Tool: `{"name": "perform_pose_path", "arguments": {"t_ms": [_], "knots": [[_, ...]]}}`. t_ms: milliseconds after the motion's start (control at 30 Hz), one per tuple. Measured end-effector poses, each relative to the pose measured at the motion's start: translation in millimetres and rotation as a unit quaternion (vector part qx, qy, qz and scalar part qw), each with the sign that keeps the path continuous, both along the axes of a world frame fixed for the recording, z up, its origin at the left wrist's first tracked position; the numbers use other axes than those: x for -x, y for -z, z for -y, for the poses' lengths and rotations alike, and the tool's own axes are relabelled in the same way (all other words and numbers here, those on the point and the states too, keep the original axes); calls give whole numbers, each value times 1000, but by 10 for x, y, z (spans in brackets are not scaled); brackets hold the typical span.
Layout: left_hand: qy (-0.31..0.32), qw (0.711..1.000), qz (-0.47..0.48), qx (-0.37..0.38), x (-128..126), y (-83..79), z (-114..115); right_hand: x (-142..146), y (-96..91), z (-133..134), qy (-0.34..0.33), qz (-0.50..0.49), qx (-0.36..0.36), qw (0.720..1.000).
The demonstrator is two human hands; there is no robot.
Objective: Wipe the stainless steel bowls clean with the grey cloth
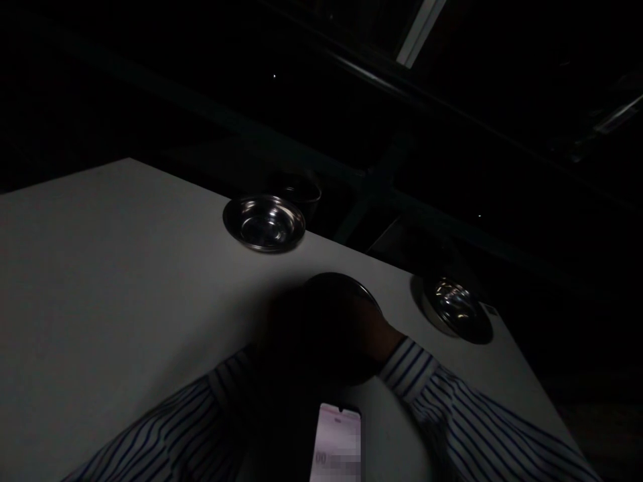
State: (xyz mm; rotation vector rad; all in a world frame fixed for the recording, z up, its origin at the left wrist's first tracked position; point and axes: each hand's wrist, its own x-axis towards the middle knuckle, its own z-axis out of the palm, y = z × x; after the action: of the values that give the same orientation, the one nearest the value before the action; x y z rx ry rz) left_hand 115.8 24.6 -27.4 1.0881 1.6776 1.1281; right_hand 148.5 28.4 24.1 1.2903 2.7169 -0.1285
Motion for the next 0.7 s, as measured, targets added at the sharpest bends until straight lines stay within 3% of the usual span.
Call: {"name": "perform_pose_path", "arguments": {"t_ms": [133, 367, 467, 600, 700], "knots": [[32, 999, 13, -11, 336, 101, -34, -132, -194, 44, -18, 130, 33, 991], [54, 997, 6, -50, 811, 80, 73, -81, -237, 24, 28, 104, 27, 994], [59, 996, -17, -59, 1032, 36, 198, -124, -274, 73, 15, 78, 89, 993], [74, 994, -51, -68, 1270, -9, 280, -143, -179, 177, -47, 1, 188, 981], [102, 988, -73, -89, 1348, -33, 262, -92, -23, 211, -86, -22, 166, 982]]}}
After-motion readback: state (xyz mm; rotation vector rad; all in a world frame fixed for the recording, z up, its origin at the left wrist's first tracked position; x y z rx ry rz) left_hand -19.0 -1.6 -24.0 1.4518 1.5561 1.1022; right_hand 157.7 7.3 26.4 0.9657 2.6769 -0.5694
